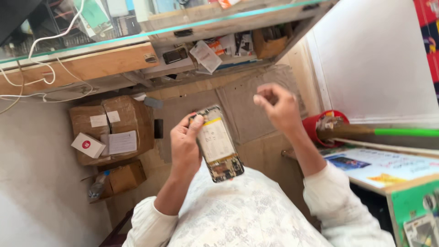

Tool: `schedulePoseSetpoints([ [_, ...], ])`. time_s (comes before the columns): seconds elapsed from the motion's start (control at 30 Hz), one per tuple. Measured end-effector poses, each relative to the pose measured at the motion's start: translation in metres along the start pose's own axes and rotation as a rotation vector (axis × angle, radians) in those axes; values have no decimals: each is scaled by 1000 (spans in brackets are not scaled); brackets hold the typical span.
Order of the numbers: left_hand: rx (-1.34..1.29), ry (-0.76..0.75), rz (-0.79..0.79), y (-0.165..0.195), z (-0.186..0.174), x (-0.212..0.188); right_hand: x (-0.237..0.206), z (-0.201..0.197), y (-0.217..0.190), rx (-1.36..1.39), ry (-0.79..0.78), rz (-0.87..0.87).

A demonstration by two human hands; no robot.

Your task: The person applies adhesive to a smartphone screen and internal components, then handles the battery and a small black component. They place the screen on the phone chassis and continue working on the internal assembly.

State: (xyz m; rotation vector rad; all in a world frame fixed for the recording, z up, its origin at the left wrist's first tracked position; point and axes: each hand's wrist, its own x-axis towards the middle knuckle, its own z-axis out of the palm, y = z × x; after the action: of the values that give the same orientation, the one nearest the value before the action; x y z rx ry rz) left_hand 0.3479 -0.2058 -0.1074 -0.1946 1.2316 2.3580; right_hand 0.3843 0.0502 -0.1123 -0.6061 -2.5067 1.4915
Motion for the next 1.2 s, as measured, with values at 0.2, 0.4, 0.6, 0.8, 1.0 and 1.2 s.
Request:
schedulePoseSetpoints([
  [0.2,24,76,56,77,-49,137,236,83,-37,-276,115,-329],
  [0.4,40,54,65,156,-57,241,387,125,-63,-665,164,-638],
  [0.6,82,49,29,198,-49,283,412,121,-64,-749,55,-551],
  [0.8,-28,116,58,191,-38,310,432,161,-91,-287,34,-458],
  [1.0,-129,238,140,185,-14,337,459,210,-129,-495,-84,-637],
  [1.2,-113,274,157,192,5,369,483,160,-97,-378,169,-427],
])
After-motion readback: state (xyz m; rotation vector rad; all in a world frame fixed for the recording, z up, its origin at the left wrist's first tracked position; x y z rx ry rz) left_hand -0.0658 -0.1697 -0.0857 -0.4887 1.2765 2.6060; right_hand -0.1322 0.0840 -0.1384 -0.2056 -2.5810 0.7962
